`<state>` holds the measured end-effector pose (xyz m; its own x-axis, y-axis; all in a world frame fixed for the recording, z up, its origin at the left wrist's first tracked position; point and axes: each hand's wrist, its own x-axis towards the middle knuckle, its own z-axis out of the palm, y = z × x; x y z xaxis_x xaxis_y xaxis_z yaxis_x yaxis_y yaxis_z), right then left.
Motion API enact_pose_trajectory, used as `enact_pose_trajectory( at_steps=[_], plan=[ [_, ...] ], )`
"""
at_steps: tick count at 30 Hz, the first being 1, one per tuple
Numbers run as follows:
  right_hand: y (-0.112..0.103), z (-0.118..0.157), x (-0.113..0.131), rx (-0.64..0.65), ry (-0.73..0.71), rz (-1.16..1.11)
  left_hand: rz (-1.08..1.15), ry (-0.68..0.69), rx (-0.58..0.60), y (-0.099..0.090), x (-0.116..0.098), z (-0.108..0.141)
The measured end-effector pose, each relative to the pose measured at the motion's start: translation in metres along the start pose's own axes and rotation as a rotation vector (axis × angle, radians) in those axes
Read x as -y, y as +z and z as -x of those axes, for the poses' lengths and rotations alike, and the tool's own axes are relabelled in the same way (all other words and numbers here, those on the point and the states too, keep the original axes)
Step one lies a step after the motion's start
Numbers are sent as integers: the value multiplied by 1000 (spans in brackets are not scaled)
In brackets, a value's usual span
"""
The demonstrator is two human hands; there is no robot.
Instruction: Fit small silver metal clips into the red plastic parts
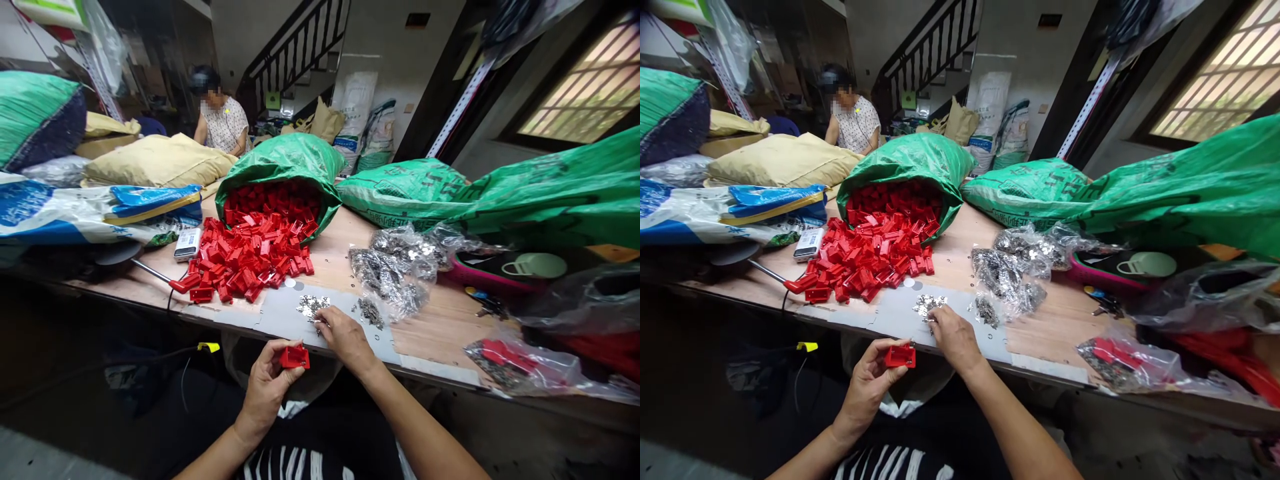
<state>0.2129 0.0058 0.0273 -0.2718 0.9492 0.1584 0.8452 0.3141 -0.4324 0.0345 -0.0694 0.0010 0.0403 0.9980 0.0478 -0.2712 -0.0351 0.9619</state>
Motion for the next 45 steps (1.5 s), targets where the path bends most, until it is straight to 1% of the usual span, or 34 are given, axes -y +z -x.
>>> enact_pose_trajectory(
  at_steps=[4, 7, 16, 23, 30, 34, 41, 45],
  plan=[
    [8, -8, 4, 52, 26, 152, -50, 3, -3, -2, 0, 1],
    [9, -10, 5, 71, 36, 180, -64, 1, -11, -4, -1, 1],
    [7, -11, 1, 56, 22, 132, -44, 7, -50, -1, -6, -2],
    [4, -14, 2, 88, 7, 135, -40, -6, -36, -1, -5, -1],
    [2, -13, 4, 82, -1, 118, -51, -14, -30, -2, -3, 0],
    [2, -13, 1, 68, -2, 67, -41, -24, -36, -3, -1, 0],
    [2, -15, -4, 86, -24, 25, -39, -30, -48, -1, -2, -1],
    [4, -14, -6, 72, -34, 17, -27, -29, -44, -1, -1, -3]
  ],
)
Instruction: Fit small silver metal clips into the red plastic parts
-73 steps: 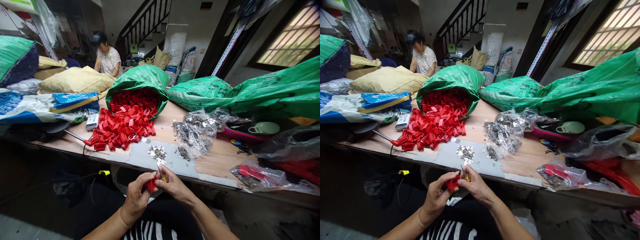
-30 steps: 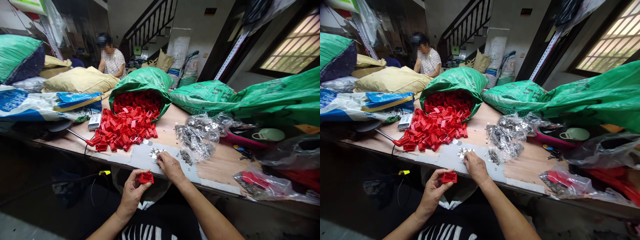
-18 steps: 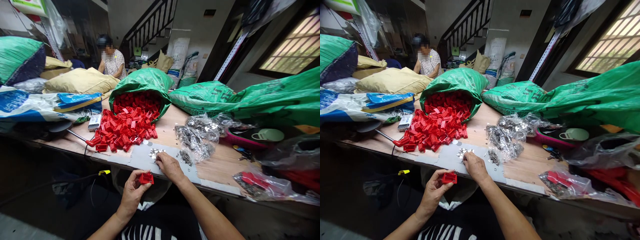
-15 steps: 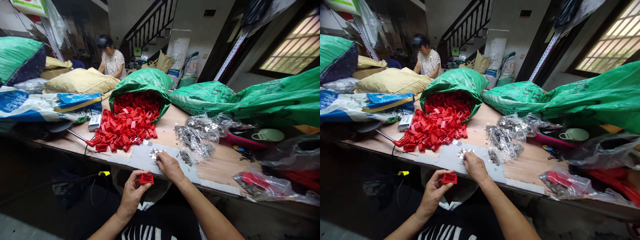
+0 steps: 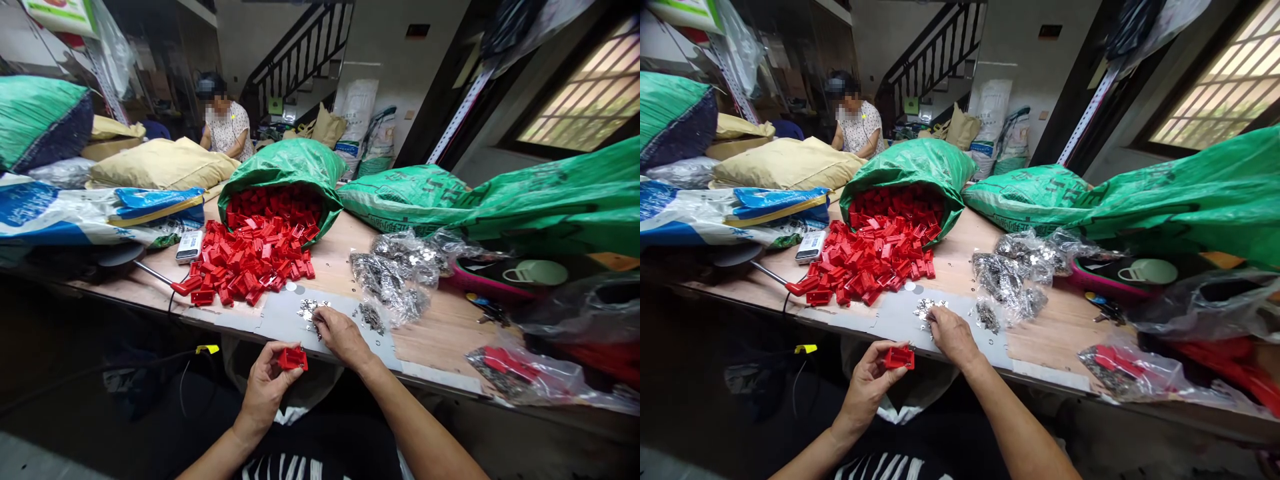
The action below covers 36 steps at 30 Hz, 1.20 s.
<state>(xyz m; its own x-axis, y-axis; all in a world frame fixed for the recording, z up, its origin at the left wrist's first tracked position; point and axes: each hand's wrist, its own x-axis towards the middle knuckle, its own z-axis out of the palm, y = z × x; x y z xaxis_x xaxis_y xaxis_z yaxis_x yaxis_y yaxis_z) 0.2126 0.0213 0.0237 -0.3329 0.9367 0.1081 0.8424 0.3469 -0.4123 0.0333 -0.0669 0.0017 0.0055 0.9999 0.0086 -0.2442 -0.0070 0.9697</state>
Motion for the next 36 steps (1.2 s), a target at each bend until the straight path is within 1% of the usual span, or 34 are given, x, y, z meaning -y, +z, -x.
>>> enact_pose_trajectory(
  at_steps=[3, 6, 9, 13, 16, 20, 24, 28, 32, 34, 36],
  plan=[
    [-1, 1, 0, -26, -14, -47, 34, -12, 7, 0, 2, -3],
    [-6, 5, 5, -45, -36, -247, 91, -43, -5, -1, 1, -7],
    [-15, 13, 14, -27, -66, -440, 174, -81, -33, 0, -3, -11],
    [-23, 25, 27, 3, -122, -511, 284, -129, -28, 3, -11, -14],
    [-24, 31, 33, 5, -137, -494, 310, -133, -25, 6, -15, -17],
    [-21, 36, 36, -17, -174, -365, 280, -114, -9, 9, -16, -19],
    [-20, 39, 35, -19, -304, -168, 222, -95, 9, 10, -16, -22],
    [-24, 40, 35, -2, -442, -37, 190, -132, 28, 9, -17, -24],
    [-32, 41, 38, 28, -539, -17, 202, -185, 78, 8, -18, -25],
    [-35, 41, 39, 50, -572, -59, 222, -216, 116, 7, -20, -24],
    [-36, 41, 39, 61, -567, -135, 257, -253, 145, 8, -22, -24]
  ],
)
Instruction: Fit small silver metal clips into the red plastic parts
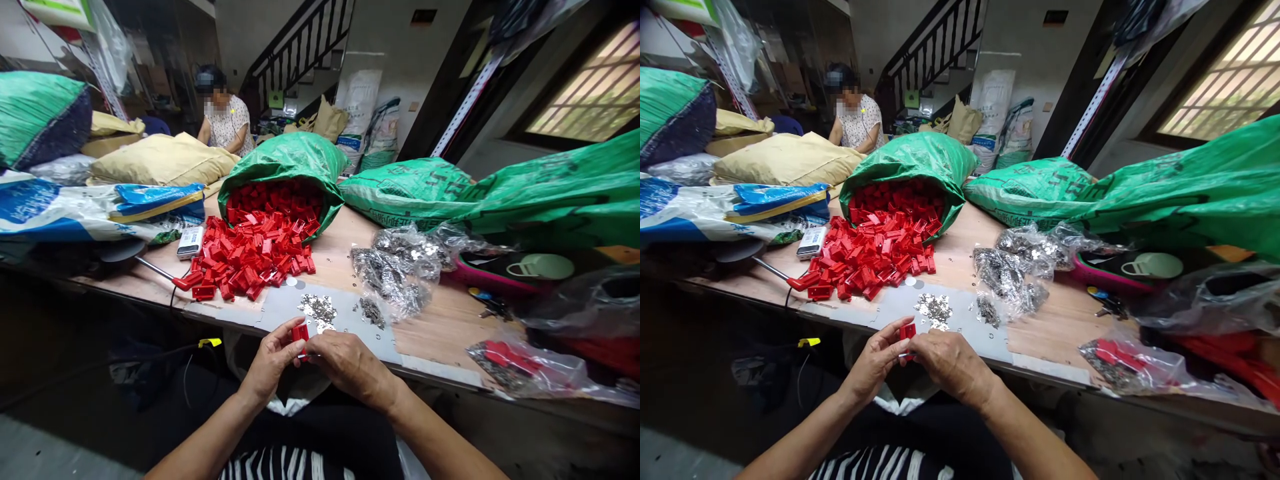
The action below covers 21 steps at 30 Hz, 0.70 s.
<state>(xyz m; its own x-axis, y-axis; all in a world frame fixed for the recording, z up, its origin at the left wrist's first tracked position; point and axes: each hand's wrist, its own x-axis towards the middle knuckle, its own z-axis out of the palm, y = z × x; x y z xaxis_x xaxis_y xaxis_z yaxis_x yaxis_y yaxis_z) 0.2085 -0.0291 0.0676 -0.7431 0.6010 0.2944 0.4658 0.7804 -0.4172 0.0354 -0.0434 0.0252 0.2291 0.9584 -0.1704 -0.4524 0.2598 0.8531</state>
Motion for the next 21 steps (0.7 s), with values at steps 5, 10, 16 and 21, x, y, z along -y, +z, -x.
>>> enact_pose_trajectory(
  at_steps=[5, 10, 16, 21],
  plan=[
    [7, 7, -9, -101, 142, -280, 128, -43, 27, 2, -3, 2],
    [15, 20, -14, -224, 439, -453, 163, -51, 24, 0, -3, 3],
    [25, 21, -11, -199, 525, -653, 83, 12, 61, -2, 5, 4],
    [33, 18, -18, -179, 555, -867, -9, 86, 140, -6, 11, 8]
  ],
)
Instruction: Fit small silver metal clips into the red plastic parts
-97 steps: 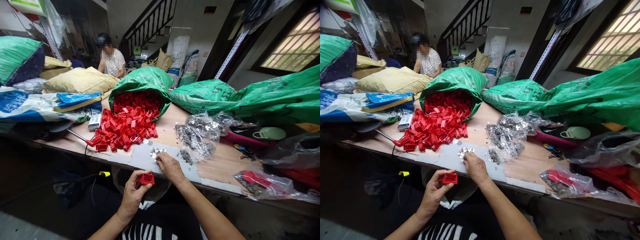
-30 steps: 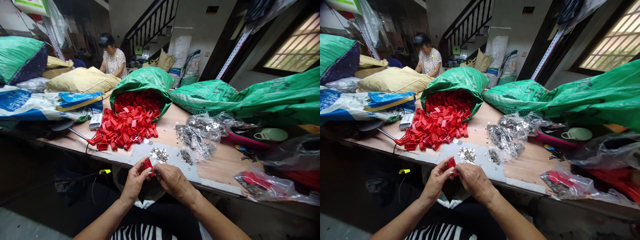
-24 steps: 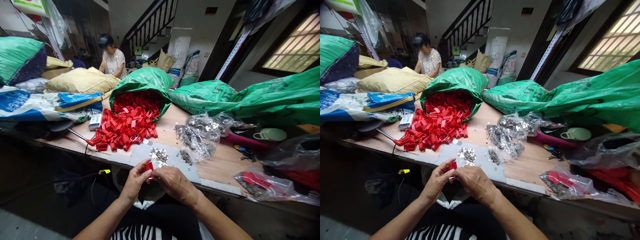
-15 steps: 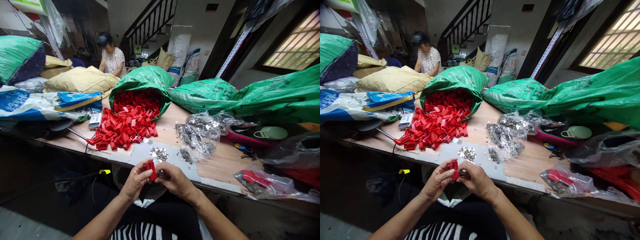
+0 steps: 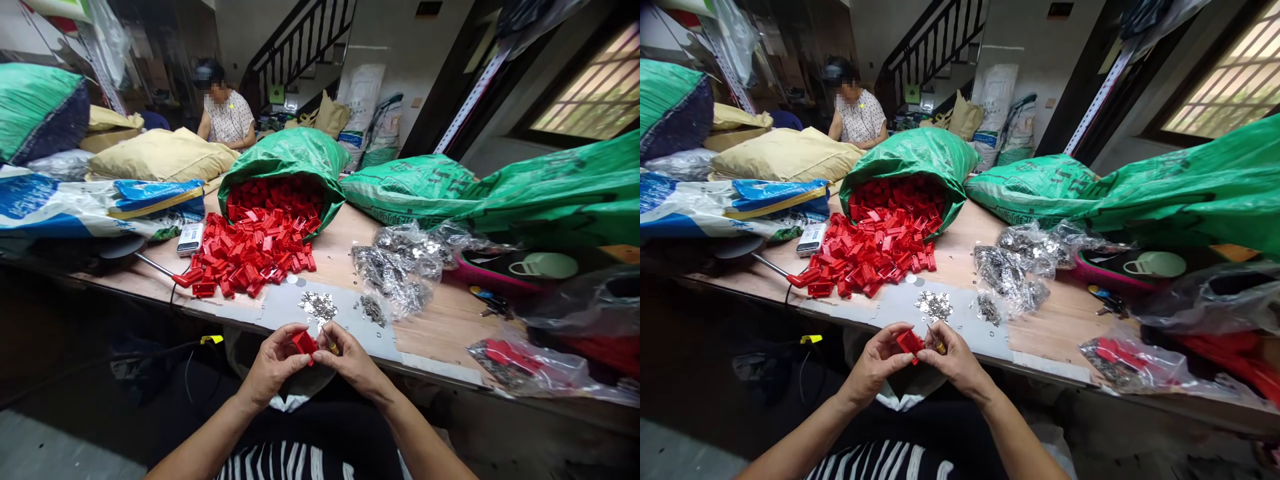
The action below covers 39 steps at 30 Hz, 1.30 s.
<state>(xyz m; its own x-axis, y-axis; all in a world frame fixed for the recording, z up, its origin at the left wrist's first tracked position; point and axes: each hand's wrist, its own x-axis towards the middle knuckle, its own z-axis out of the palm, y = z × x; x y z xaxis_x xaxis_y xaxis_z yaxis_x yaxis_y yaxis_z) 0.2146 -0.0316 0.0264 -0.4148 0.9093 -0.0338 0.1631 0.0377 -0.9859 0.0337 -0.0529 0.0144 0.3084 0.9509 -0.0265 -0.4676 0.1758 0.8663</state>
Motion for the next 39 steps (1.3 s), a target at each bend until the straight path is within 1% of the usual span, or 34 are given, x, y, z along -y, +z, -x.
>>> enact_pose_trajectory(
  at_steps=[2, 4, 5, 7, 10, 12, 14, 17, 21, 27, 32, 36, 39],
  plan=[
    [0, -1, -2, 22, 28, -31, -31, 13, 49, 0, 0, 3],
    [1, -1, -3, 28, 32, -23, -53, 36, 68, -1, 0, 3],
    [1, -1, -3, 25, 21, 6, -69, 54, 54, -2, 0, 3],
    [0, -1, -3, -9, -30, 135, -145, 105, -11, -7, 2, -1],
    [0, -3, -4, -85, -114, 395, -409, 223, -122, -20, 5, -12],
    [2, -6, -6, -124, -135, 499, -611, 284, -163, -29, 6, -20],
    [4, -8, -7, -145, -131, 558, -769, 303, -161, -36, 6, -26],
    [8, -12, -8, -156, -149, 625, -896, 304, -112, -41, 5, -32],
    [8, -18, -9, -154, -221, 679, -928, 319, -78, -42, 3, -36],
    [7, -21, -11, -111, -239, 723, -891, 320, -73, -41, 0, -36],
    [8, -21, -8, -99, -197, 739, -824, 290, -89, -41, -3, -37],
    [11, -22, -3, -107, -147, 770, -832, 281, -77, -41, -6, -39],
    [17, -23, 3, -117, -108, 811, -842, 276, -67, -42, -8, -39]
  ],
)
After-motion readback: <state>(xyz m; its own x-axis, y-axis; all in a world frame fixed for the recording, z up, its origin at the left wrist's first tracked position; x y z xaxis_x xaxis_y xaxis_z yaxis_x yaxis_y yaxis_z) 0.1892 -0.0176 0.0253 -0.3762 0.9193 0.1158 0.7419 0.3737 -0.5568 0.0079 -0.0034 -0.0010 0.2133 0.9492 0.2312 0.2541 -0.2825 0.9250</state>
